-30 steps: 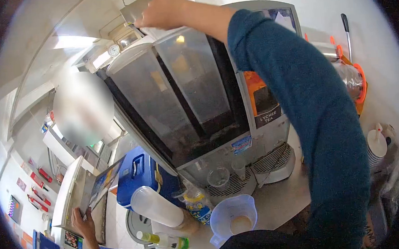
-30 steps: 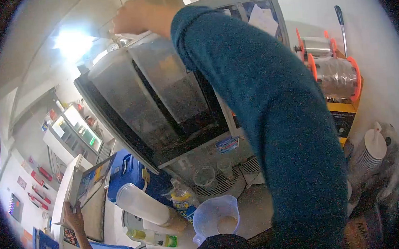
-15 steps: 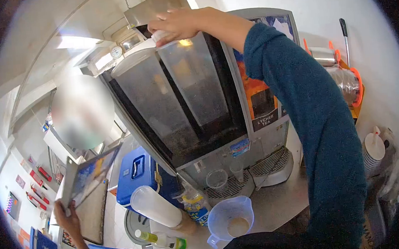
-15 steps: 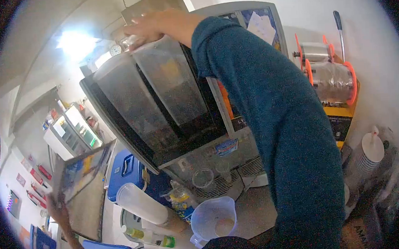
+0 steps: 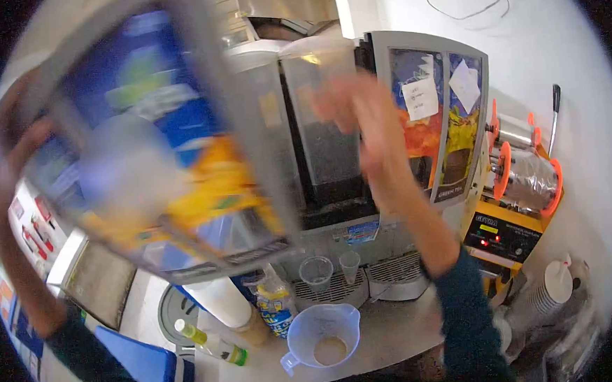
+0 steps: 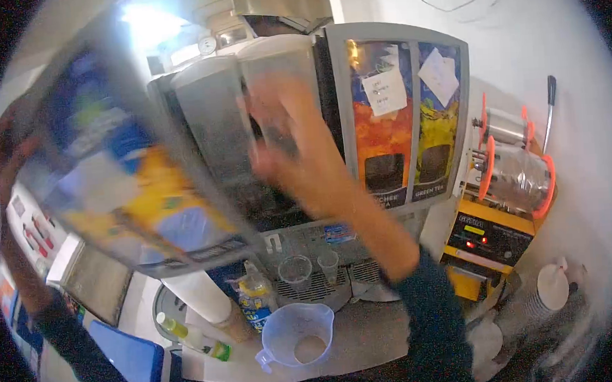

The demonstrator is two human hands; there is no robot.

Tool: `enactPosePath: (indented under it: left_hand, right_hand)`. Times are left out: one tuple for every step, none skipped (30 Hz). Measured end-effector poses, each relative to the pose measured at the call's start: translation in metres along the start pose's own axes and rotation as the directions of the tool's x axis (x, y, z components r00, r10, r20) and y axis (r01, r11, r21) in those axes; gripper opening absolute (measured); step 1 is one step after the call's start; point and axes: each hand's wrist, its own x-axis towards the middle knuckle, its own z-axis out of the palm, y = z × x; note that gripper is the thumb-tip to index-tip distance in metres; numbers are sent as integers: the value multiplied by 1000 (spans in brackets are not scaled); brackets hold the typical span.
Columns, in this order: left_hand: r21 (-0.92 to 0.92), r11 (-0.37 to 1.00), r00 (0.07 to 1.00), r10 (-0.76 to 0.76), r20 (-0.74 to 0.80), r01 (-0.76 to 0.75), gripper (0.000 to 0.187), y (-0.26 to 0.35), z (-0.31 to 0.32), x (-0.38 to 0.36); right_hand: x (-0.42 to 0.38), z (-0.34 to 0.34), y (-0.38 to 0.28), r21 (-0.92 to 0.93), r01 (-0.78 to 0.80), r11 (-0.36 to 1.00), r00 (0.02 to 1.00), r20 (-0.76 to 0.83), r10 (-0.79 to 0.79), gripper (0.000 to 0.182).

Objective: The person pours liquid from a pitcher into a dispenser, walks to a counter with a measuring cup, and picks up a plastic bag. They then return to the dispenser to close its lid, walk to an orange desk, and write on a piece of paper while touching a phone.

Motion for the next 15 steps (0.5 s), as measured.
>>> enactPosePath:
  left_hand:
    - [-154,980,989,137,52,-128,53,16,37,16]
    - [-188,979,981,107,159,-76,49,54,68,30]
    - [-179,963,959,230,167,-200,45,63,98,46]
    - [-185,954,920,280,272,-236,43,84,115,59]
    - [-191,951,927,286,242,-243,42,91,136,68]
    - [-196,947,932,295,210,-256,42,93,157,76]
    - [-226,948,935,273,224,-223,42,94,174,83]
    - [-257,947,938,254,236,-192,42,93,187,89]
    - [-257,949,940,244,238,-181,43,90,197,92]
    - [-259,951,942,233,243,-168,43,86,207,95]
    - [-260,953,943,222,249,-155,43,84,212,96]
    - [-243,952,948,239,210,-186,43,82,215,97]
    - [-225,950,951,256,173,-215,43,79,218,97]
    - [-207,949,953,270,139,-239,44,79,218,96]
    - [-213,951,953,260,153,-225,44,80,217,95]
  right_hand:
    - [-34,-1,-9,-65,-39,997,999,-31,37,62]
    - [-68,-2,-18,-127,-82,988,995,-62,75,62]
    - [-97,1,-15,-265,-156,952,986,-95,135,62]
    - [-121,9,-6,-230,-322,918,941,-188,283,59]
    - [-144,16,7,-180,-482,858,862,-275,426,57]
    - [-166,23,24,-126,-530,839,817,-343,464,55]
    - [-184,30,42,-72,-569,819,766,-409,496,53]
    - [-196,35,55,-14,-601,799,708,-473,525,51]
    - [-202,40,59,79,-582,810,685,-490,540,49]
    - [-206,48,62,172,-558,812,658,-505,559,48]
    - [-208,54,66,264,-526,808,632,-515,579,46]
    - [-210,58,73,322,-512,797,588,-545,598,46]
    - [-212,62,81,378,-495,782,542,-570,618,46]
    - [-211,65,83,434,-477,764,493,-588,641,46]
    - [-211,69,84,479,-447,756,436,-621,651,47]
